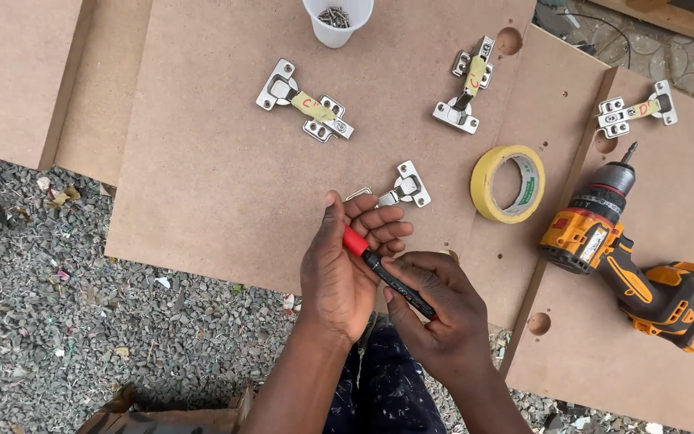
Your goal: The person uses a cordless drill to screw hinges onto a particle board. They then apply masking tape to the hinges and mark them with a red marker. The person repeats this process for multiple hinges and also marks a small wooden block.
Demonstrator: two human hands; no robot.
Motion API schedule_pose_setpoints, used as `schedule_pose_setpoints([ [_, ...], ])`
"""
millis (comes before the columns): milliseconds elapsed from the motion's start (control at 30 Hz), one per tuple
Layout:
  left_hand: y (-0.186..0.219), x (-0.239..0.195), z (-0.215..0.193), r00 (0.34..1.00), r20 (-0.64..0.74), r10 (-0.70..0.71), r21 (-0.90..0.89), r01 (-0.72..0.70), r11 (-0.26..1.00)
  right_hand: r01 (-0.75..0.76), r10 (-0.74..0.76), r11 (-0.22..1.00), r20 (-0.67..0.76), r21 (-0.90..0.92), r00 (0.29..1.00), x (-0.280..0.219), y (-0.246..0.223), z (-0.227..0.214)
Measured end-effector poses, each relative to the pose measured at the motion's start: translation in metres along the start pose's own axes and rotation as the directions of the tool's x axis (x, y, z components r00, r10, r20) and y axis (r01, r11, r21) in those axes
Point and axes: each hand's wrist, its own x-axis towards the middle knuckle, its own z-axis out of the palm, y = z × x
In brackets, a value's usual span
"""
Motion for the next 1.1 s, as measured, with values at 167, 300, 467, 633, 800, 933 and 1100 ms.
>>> schedule_pose_setpoints([
  [167, 0.003, -0.005, -0.003, 0.999, -0.016, -0.042, 0.131, 0.044, 0.990, -0.188, 0.194, 0.956, -0.007, 0.224, 0.981, -0.002, 0.011, 0.021],
  [300, 0.019, -0.004, -0.010, 1.000, -0.013, -0.025, 0.218, 0.027, 0.976, -0.395, 0.461, 0.471, 0.162, 0.789, 0.873, -0.004, 0.007, 0.046],
  [467, 0.038, -0.009, -0.014, 0.953, -0.256, 0.164, 0.618, 0.031, 0.786, -0.317, 0.372, 0.710, 0.047, 0.629, 0.927, 0.026, -0.022, 0.076],
  [633, 0.053, -0.001, -0.042, 0.876, -0.268, 0.402, 0.686, -0.119, 0.718, -0.101, 0.109, 0.986, -0.052, 0.135, 0.993, 0.025, -0.019, 0.058],
  [800, 0.057, 0.013, -0.056, 0.807, -0.133, 0.576, 0.847, -0.209, 0.489, -0.216, 0.206, 0.976, -0.446, 0.030, 0.871, 0.017, 0.064, 0.003],
  [933, 0.047, 0.002, -0.046, 0.761, 0.017, 0.649, 0.925, -0.258, 0.278, -0.227, 0.141, 0.962, -0.435, -0.152, 0.889, 0.035, 0.113, -0.023],
  [1100, 0.023, -0.029, -0.016, 0.770, 0.265, 0.580, 0.912, -0.396, 0.110, -0.272, 0.289, 0.957, -0.370, 0.098, 0.883, 0.032, 0.078, -0.034],
])
